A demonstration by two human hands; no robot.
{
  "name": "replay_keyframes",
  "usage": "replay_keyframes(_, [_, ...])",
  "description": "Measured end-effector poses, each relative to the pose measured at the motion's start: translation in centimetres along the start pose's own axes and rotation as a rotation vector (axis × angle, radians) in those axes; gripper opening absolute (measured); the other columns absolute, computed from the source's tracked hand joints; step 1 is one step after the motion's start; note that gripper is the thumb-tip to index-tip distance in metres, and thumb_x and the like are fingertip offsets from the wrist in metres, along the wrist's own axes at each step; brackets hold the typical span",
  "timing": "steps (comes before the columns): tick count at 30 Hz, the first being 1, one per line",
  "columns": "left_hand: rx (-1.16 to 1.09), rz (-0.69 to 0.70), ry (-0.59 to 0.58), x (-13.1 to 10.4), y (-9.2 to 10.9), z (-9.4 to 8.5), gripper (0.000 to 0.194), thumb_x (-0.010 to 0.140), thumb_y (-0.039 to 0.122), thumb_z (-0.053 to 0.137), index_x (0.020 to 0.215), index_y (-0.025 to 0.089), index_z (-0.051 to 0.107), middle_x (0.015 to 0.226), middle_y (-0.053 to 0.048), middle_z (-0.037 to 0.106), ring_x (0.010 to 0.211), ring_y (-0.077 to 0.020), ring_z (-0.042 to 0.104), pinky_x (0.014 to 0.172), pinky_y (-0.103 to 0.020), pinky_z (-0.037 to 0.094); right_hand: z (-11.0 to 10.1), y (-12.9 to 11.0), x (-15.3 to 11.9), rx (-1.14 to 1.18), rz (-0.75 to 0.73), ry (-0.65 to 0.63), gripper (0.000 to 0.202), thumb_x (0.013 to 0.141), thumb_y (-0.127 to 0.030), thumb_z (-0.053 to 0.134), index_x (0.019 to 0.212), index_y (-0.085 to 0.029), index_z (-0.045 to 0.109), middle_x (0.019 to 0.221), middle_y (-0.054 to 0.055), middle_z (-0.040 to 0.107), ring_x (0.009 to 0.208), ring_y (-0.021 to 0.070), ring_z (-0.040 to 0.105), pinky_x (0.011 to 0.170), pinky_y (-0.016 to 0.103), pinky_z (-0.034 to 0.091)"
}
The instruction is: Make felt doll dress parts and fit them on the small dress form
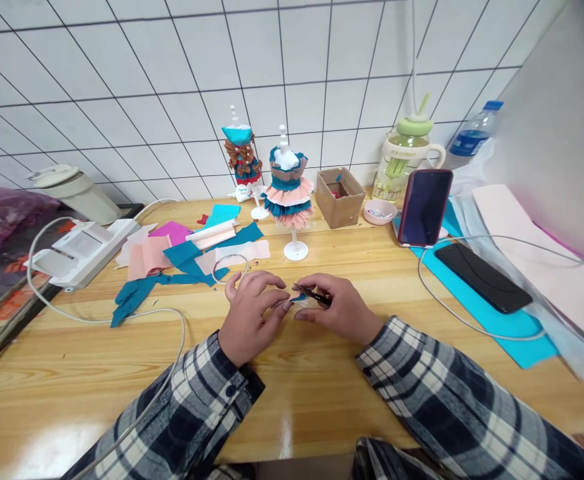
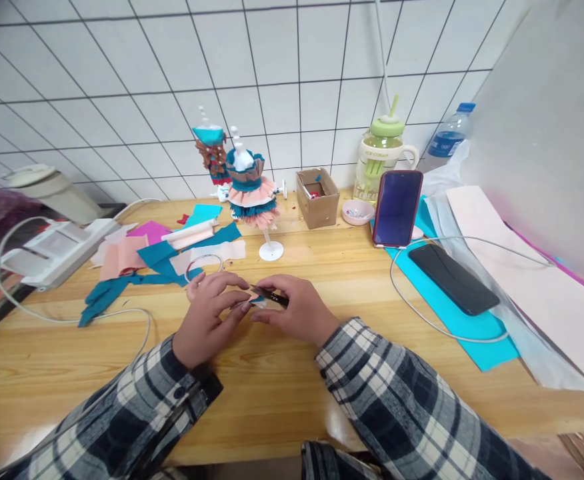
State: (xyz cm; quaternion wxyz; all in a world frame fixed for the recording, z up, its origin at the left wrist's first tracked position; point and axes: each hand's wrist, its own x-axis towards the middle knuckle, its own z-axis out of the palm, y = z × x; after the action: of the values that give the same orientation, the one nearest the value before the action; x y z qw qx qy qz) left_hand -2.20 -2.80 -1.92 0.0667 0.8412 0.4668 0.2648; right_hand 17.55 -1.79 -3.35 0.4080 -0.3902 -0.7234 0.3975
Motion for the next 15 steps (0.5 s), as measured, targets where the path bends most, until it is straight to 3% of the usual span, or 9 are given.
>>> replay_keyframes(5, [-0.043,0.02,-0.044,0.03,0.11,-0.16,0.017,0.086,0.03,0.052,0.086,0.027,0.068,0.103,-0.003,0.064,0.104,-0.0231,0.052,0.103,-0.05,0.011,-0.05,-0.48,0.01,-0.045,0.004,0.029,0.017,0.076,-0.033,0.069,0.084,-0.019,0.067,0.079,0.002,0.069,0.07,0.0142,0.061,0.064,0.025,0.046])
replay_keyframes(10, [-0.069,0.014,-0.103,0.1,-0.26,-0.03,0.018,0.086,0.032,0.051,0.083,0.025,0.067,0.094,-0.003,0.064,0.102,-0.0228,0.053,0.104,-0.05,0.01,-0.35,-0.57,0.12,-0.107,0.03,0.001,0.015,0.076,-0.033,0.068,0.077,-0.018,0.068,0.069,0.0,0.067,0.06,0.0119,0.056,0.057,0.023,0.042])
replay_keyframes(12, [-0.071,0.003,-0.127,0.04,-0.49,0.16,0.021,0.085,0.034,0.052,0.099,0.026,0.066,0.1,-0.005,0.064,0.106,-0.0243,0.052,0.105,-0.05,0.01,-0.45,-0.39,0.13,-0.138,0.024,0.009,0.013,0.077,-0.031,0.067,0.079,-0.018,0.069,0.071,0.001,0.068,0.061,0.0121,0.057,0.058,0.023,0.042])
replay_keyframes(15, [-0.036,-0.032,-0.113,-0.1,-0.64,0.51,0.06,0.078,0.042,0.06,0.133,0.022,0.045,0.119,-0.01,0.058,0.117,-0.0296,0.046,0.106,-0.053,0.01,-0.37,-0.05,0.07,-0.228,0.003,0.084,0.01,0.078,-0.028,0.065,0.08,-0.019,0.069,0.074,0.001,0.07,0.064,0.0128,0.059,0.061,0.024,0.043])
